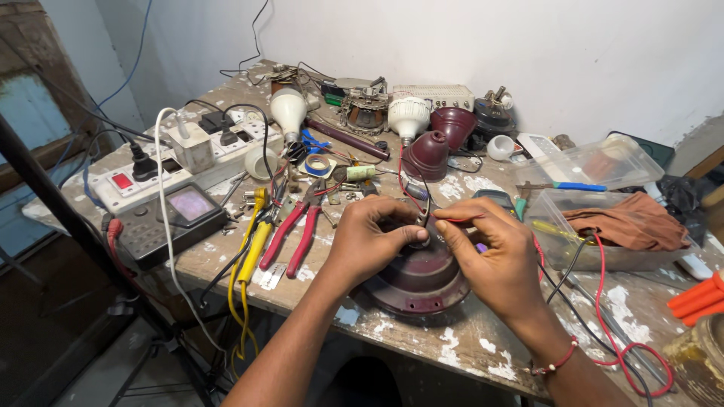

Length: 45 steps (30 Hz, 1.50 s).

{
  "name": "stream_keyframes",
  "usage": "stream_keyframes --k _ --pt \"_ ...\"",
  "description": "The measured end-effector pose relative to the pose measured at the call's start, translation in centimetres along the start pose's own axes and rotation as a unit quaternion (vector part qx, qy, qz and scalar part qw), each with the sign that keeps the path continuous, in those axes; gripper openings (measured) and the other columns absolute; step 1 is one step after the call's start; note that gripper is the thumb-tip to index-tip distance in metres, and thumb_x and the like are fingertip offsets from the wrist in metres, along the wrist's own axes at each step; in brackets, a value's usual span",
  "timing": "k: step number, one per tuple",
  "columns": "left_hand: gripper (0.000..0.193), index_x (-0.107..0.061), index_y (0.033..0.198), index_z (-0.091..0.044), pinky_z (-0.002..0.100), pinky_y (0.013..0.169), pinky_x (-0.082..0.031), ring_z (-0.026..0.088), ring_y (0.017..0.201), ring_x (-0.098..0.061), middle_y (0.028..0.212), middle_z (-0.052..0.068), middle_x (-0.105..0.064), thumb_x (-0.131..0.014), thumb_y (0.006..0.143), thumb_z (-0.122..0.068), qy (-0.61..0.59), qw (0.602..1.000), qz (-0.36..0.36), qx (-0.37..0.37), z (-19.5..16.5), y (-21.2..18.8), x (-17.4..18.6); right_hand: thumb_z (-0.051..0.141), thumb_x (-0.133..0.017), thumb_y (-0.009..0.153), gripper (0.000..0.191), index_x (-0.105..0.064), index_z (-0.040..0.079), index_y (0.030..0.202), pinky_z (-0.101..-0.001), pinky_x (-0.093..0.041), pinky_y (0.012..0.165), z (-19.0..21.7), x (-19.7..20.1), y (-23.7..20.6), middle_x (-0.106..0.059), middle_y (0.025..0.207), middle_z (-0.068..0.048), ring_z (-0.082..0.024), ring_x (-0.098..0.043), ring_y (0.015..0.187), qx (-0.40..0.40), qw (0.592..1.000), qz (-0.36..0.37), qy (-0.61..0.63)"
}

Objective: The person wipes the housing of a ceiling fan motor with a cloth, then twists the fan's red and black lead wires together and secures them, and finally fits a long metal downrod tube onto the fan's central shaft, threading the wires through it.

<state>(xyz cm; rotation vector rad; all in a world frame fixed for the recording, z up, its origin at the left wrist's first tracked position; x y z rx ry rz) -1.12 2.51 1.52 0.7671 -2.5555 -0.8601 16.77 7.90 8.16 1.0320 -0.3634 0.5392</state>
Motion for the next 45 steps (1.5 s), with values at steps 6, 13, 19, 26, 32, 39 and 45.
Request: stream_keyframes --k 6,13,19,26,32,39,45 --pt "0.021 -0.078 0.09 -0.003 0.027 0.07 -0.057 0.011 0.076 -0.071 0.084 0.006 -0.078 -0.088 0.074 -0.013 -0.049 0.997 0.024 0.048 0.2 0.2 0.1 0.003 -0.074 0.09 0.01 -0.073 0.002 0.1 -0.0269 -0.055 0.067 0.7 0.0 -0.2 -0.072 0.099 -0.009 -0.015 -0.072 0.081 0.056 0.996 -0.004 -0.065" --pt "0.023 -0.079 0.094 -0.001 0.028 0.074 -0.057 0.011 0.082 -0.072 0.09 0.007 -0.079 -0.087 0.075 -0.01 -0.007 1.0 0.029 -0.008 0.7 0.7 -0.1 0.002 -0.072 0.091 0.011 -0.072 0.002 0.102 -0.0296 -0.055 0.071 0.0 -0.5 -0.4 -0.071 0.096 -0.01 -0.019 -0.072 0.083 0.083 0.993 -0.049 -0.074" --pt "0.02 -0.079 0.096 0.0 0.027 0.074 -0.058 0.011 0.08 -0.073 0.088 0.007 -0.08 -0.084 0.078 -0.008 -0.04 0.996 0.047 0.066 1.9 2.1 0.1 0.002 -0.071 0.093 0.008 -0.071 0.001 0.101 -0.0307 -0.056 0.072 -1.0 -1.0 1.4 -0.072 0.097 -0.01 -0.019 -0.072 0.085 0.081 0.994 -0.059 -0.044" --pt "0.021 -0.078 0.097 0.002 0.028 0.075 -0.058 0.011 0.081 -0.072 0.089 0.005 -0.08 -0.083 0.078 -0.005 -0.056 0.992 0.048 0.106 2.9 2.1 0.8 0.005 -0.07 0.092 0.006 -0.07 0.001 0.097 -0.029 -0.056 0.06 -1.8 -2.4 2.4 -0.07 0.09 -0.008 -0.017 -0.071 0.075 0.001 0.999 -0.05 0.02" --pt "0.02 -0.078 0.098 0.002 0.027 0.077 -0.057 0.011 0.083 -0.071 0.09 0.005 -0.078 -0.082 0.08 -0.005 -0.012 0.997 0.007 0.078 2.9 2.5 0.7 0.005 -0.069 0.096 0.007 -0.068 0.0 0.101 -0.0332 -0.056 0.075 -2.5 -3.3 1.8 -0.069 0.097 -0.01 -0.023 -0.073 0.088 0.051 0.992 -0.11 0.025" --pt "0.017 -0.077 0.097 0.002 0.023 0.071 -0.052 0.007 0.078 -0.064 0.089 0.003 -0.075 -0.083 0.081 -0.002 0.016 0.996 0.01 0.091 3.0 2.4 2.1 0.006 -0.069 0.099 0.006 -0.066 0.002 0.102 -0.0352 -0.057 0.078 -2.6 -4.0 1.3 -0.067 0.1 -0.01 -0.027 -0.072 0.092 0.055 0.989 -0.135 0.039" --pt "0.018 -0.077 0.097 0.001 0.022 0.067 -0.05 0.006 0.075 -0.063 0.086 0.002 -0.075 -0.083 0.081 -0.002 0.016 0.992 0.011 0.122 3.1 2.0 2.4 0.007 -0.068 0.1 0.006 -0.066 0.002 0.103 -0.0333 -0.056 0.071 -2.5 -4.0 1.1 -0.067 0.099 -0.01 -0.023 -0.072 0.084 0.038 0.989 -0.122 0.068"
Point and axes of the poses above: each hand's wrist, its own y-axis towards the middle knuckle, its own x-axis out of the back of the hand, z = x × y, the point moved 1 cm from there along y, towards the middle knuckle
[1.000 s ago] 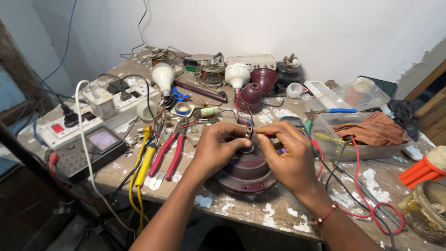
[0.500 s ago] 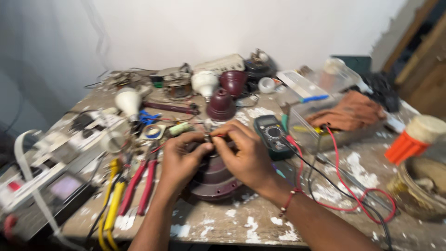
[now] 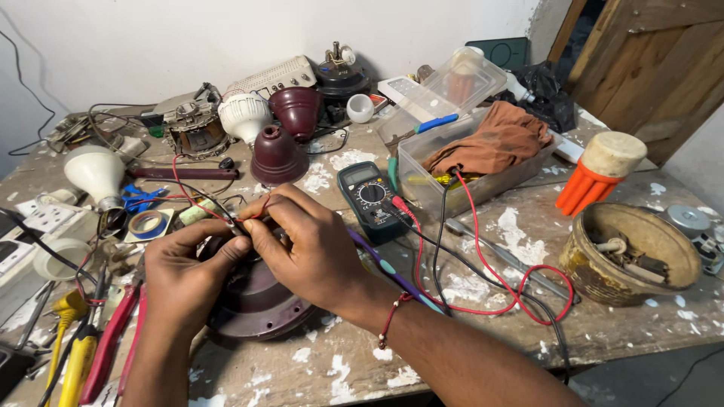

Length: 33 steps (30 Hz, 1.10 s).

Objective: The person wipes the housing of a ceiling fan motor with a cloth, then twists the fan's red and black lead wires together and secures them, and finally fits a long metal downrod tube onto the fan's central shaft, threading the wires through it.

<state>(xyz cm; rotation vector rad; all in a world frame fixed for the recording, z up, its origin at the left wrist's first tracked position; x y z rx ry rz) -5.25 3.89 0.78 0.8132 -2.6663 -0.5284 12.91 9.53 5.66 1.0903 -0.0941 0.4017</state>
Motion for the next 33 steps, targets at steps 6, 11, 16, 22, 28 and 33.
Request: stream_keyframes --k 6,11,16,22,28,33 --pt "0.02 -0.078 0.1 0.001 0.023 0.065 -0.051 0.007 0.075 -0.064 0.087 0.002 -0.075 -0.082 0.08 -0.002 -0.031 0.999 -0.002 0.019 -0.4 -0.2 -0.2 0.007 -0.067 0.098 0.006 -0.067 0.002 0.101 -0.0307 -0.055 0.064 0.2 -0.1 -0.1 -0.067 0.098 -0.009 -0.021 -0.071 0.077 -0.034 0.999 0.001 0.015" --pt "0.017 -0.078 0.1 0.002 0.025 0.072 -0.054 0.009 0.08 -0.067 0.09 0.004 -0.076 -0.079 0.083 -0.004 -0.068 0.997 0.01 0.018 -0.4 -0.5 -0.4 0.005 -0.067 0.098 0.004 -0.067 0.002 0.101 -0.0296 -0.055 0.069 0.4 0.1 -0.1 -0.067 0.097 -0.008 -0.019 -0.07 0.083 -0.001 1.0 -0.018 -0.01" --pt "0.016 -0.078 0.1 0.003 0.026 0.078 -0.055 0.009 0.084 -0.068 0.093 0.004 -0.078 -0.077 0.086 -0.007 -0.055 0.998 0.027 -0.024 -0.5 -0.5 -0.8 0.003 -0.068 0.098 0.002 -0.067 0.002 0.099 -0.0274 -0.054 0.068 0.2 0.2 0.2 -0.067 0.094 -0.007 -0.015 -0.069 0.079 -0.021 0.999 -0.025 0.007" --pt "0.016 -0.078 0.099 0.002 0.026 0.078 -0.055 0.01 0.084 -0.068 0.092 0.005 -0.078 -0.076 0.087 -0.008 -0.062 0.997 0.035 -0.019 -1.0 -0.6 -1.3 0.001 -0.069 0.094 0.004 -0.068 0.001 0.098 -0.0281 -0.055 0.069 0.2 0.5 -0.1 -0.068 0.094 -0.008 -0.017 -0.07 0.081 0.0 1.0 -0.014 -0.014" --pt "0.015 -0.078 0.099 0.002 0.026 0.078 -0.056 0.01 0.084 -0.069 0.092 0.005 -0.078 -0.076 0.088 -0.009 -0.063 0.997 0.038 -0.034 -1.5 -0.7 -1.5 0.0 -0.071 0.093 0.007 -0.069 0.0 0.1 -0.0288 -0.056 0.077 0.0 0.8 -0.1 -0.07 0.1 -0.01 -0.019 -0.071 0.089 0.039 0.999 0.011 -0.02" --pt "0.015 -0.078 0.098 0.002 0.026 0.078 -0.056 0.011 0.083 -0.069 0.091 0.006 -0.077 -0.077 0.088 -0.009 -0.05 0.997 0.036 -0.049 -1.7 -0.8 -1.5 -0.001 -0.071 0.092 0.008 -0.07 0.001 0.099 -0.0287 -0.056 0.075 0.0 1.2 -0.2 -0.07 0.097 -0.009 -0.018 -0.071 0.086 0.034 0.999 0.018 -0.02"
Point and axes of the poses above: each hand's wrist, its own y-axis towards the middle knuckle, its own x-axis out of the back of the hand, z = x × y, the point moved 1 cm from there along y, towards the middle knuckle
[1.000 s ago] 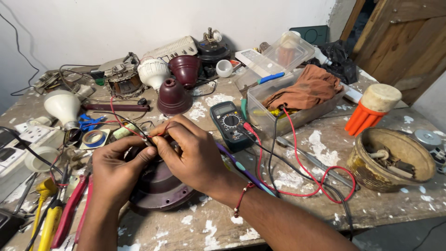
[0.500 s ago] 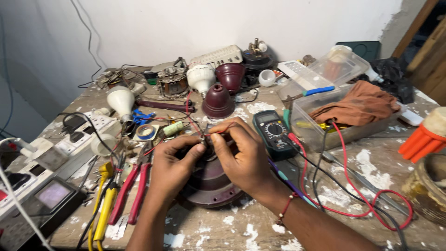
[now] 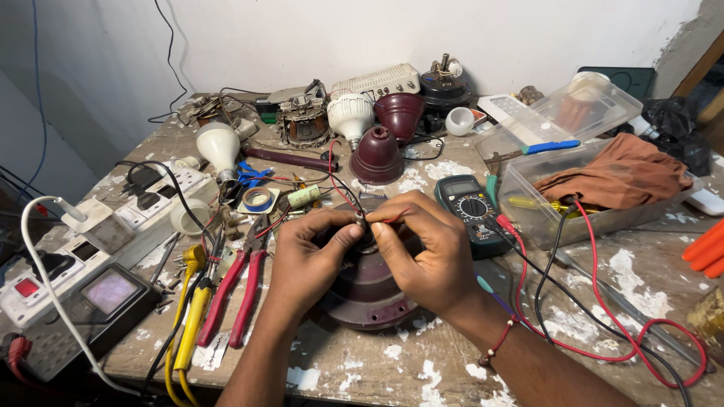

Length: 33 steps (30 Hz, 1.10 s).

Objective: The person wipes the housing of a ceiling fan motor with a cloth, then twists the fan's red and black lead wires together and secures them, and finally fits a long metal downrod tube onto the fan's central shaft, threading the wires through it.

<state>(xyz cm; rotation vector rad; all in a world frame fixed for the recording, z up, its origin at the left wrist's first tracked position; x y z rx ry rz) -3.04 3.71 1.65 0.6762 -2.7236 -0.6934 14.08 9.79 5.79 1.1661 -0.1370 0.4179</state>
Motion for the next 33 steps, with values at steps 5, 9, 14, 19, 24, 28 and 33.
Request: stream_keyframes --k 5,9,14,19,24,28,33 --pt "0.015 -0.078 0.096 0.001 0.028 0.077 -0.056 0.013 0.083 -0.07 0.09 0.007 -0.077 -0.079 0.085 -0.008 0.025 0.999 -0.006 -0.028 0.09 0.01 -0.04 0.0 -0.07 0.095 0.006 -0.071 0.001 0.1 -0.0248 -0.055 0.07 0.31 -0.13 -0.32 -0.07 0.097 -0.007 -0.012 -0.069 0.081 -0.033 0.999 -0.027 0.01" --pt "0.015 -0.078 0.098 0.001 0.027 0.078 -0.055 0.013 0.084 -0.069 0.091 0.007 -0.077 -0.079 0.086 -0.008 0.001 1.0 0.002 -0.018 0.33 0.02 -0.03 0.002 -0.07 0.098 0.006 -0.072 0.001 0.103 -0.0231 -0.054 0.069 0.09 -0.44 -0.08 -0.071 0.097 -0.006 -0.009 -0.067 0.08 -0.083 0.996 -0.021 0.033" --pt "0.015 -0.077 0.098 0.002 0.027 0.077 -0.056 0.011 0.085 -0.068 0.093 0.006 -0.075 -0.078 0.088 -0.008 -0.029 1.0 0.0 0.005 0.5 -0.1 -0.11 0.005 -0.074 0.093 0.012 -0.069 0.001 0.104 -0.0226 -0.054 0.065 0.05 -0.7 -0.13 -0.069 0.096 -0.005 -0.009 -0.068 0.079 -0.075 0.997 0.009 0.016" --pt "0.015 -0.077 0.098 0.002 0.027 0.078 -0.056 0.011 0.086 -0.068 0.093 0.006 -0.075 -0.078 0.088 -0.009 -0.001 1.0 0.006 -0.009 0.15 -0.1 0.06 0.004 -0.074 0.094 0.008 -0.068 0.002 0.1 -0.023 -0.054 0.064 -0.13 -0.74 -0.03 -0.067 0.092 -0.004 -0.009 -0.067 0.077 -0.075 0.997 0.004 0.02" --pt "0.015 -0.077 0.098 0.001 0.027 0.077 -0.055 0.012 0.085 -0.068 0.092 0.006 -0.075 -0.078 0.087 -0.009 0.014 1.0 -0.002 -0.012 -0.28 -0.27 0.0 0.003 -0.073 0.094 0.008 -0.067 0.001 0.098 -0.0218 -0.053 0.062 0.15 -0.46 -0.34 -0.066 0.092 -0.004 -0.007 -0.067 0.074 -0.043 0.999 -0.006 0.011" --pt "0.015 -0.077 0.098 0.001 0.027 0.077 -0.056 0.011 0.085 -0.069 0.092 0.006 -0.075 -0.078 0.088 -0.01 0.019 1.0 -0.006 -0.016 -0.43 -0.29 0.04 0.002 -0.074 0.092 0.008 -0.067 0.001 0.097 -0.0219 -0.052 0.059 0.11 -0.51 -0.26 -0.066 0.091 -0.004 -0.007 -0.066 0.072 -0.071 0.997 0.001 0.02" --pt "0.015 -0.077 0.099 0.001 0.026 0.077 -0.056 0.01 0.085 -0.069 0.092 0.005 -0.076 -0.077 0.089 -0.009 -0.009 1.0 -0.006 0.004 -0.07 -0.2 -0.1 0.0 -0.074 0.091 0.007 -0.068 0.0 0.096 -0.023 -0.05 0.057 -0.12 -0.57 -0.12 -0.067 0.087 -0.004 -0.008 -0.064 0.068 -0.124 0.992 0.013 0.015"
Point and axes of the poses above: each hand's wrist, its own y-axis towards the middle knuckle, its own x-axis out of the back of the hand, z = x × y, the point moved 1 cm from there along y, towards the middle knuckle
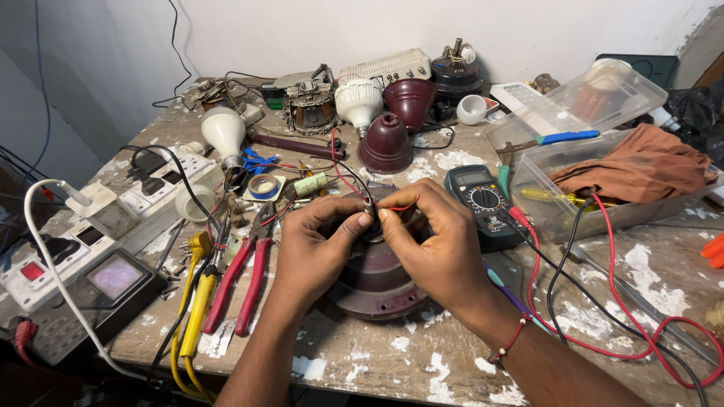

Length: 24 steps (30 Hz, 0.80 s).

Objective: The person wipes the housing of a ceiling fan motor with a cloth, then twists the fan's red and black lead wires together and secures them, and finally fits a long metal downrod tube onto the fan's central shaft, threading the wires through it.

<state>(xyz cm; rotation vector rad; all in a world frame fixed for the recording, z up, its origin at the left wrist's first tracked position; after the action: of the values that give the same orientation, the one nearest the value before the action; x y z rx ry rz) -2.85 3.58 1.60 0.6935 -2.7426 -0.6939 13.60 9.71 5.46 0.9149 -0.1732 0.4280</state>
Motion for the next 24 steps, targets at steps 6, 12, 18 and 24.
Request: stream_keyframes --k 6,12,18,24 --pt "0.016 -0.077 0.101 0.002 0.025 0.078 -0.057 0.008 0.085 -0.069 0.093 0.004 -0.077 -0.076 0.09 -0.009 -0.03 0.999 0.0 0.019 0.3 0.1 -0.1 -0.001 -0.075 0.092 0.011 -0.066 0.0 0.099 -0.0234 -0.054 0.066 0.1 0.0 -0.4 -0.066 0.093 -0.006 -0.009 -0.068 0.079 0.093 0.995 -0.016 -0.03" --pt "0.015 -0.077 0.1 0.001 0.025 0.077 -0.057 0.009 0.084 -0.069 0.092 0.004 -0.077 -0.077 0.089 -0.009 0.002 1.0 0.005 0.013 -0.2 0.0 0.0 0.003 -0.074 0.096 0.008 -0.067 0.0 0.1 -0.0224 -0.052 0.063 -0.1 -0.3 -0.5 -0.066 0.093 -0.005 -0.008 -0.065 0.074 0.044 0.997 -0.064 -0.006" --pt "0.015 -0.077 0.1 0.001 0.025 0.077 -0.057 0.009 0.084 -0.069 0.092 0.004 -0.077 -0.077 0.089 -0.01 0.001 1.0 -0.004 0.015 -0.3 0.0 0.0 0.009 -0.079 0.096 0.018 -0.064 0.002 0.091 -0.0236 -0.048 0.057 0.0 -0.2 -0.5 -0.062 0.08 -0.002 -0.006 -0.06 0.066 0.004 0.997 -0.074 -0.019" --pt "0.016 -0.076 0.101 0.001 0.025 0.078 -0.056 0.008 0.085 -0.068 0.093 0.004 -0.076 -0.077 0.091 -0.011 0.006 1.0 0.006 -0.014 0.0 0.1 0.1 0.008 -0.08 0.094 0.02 -0.068 0.001 0.108 -0.0254 -0.046 0.058 1.4 -0.2 -0.5 -0.061 0.084 -0.004 -0.009 -0.054 0.066 0.156 0.981 -0.062 -0.092"
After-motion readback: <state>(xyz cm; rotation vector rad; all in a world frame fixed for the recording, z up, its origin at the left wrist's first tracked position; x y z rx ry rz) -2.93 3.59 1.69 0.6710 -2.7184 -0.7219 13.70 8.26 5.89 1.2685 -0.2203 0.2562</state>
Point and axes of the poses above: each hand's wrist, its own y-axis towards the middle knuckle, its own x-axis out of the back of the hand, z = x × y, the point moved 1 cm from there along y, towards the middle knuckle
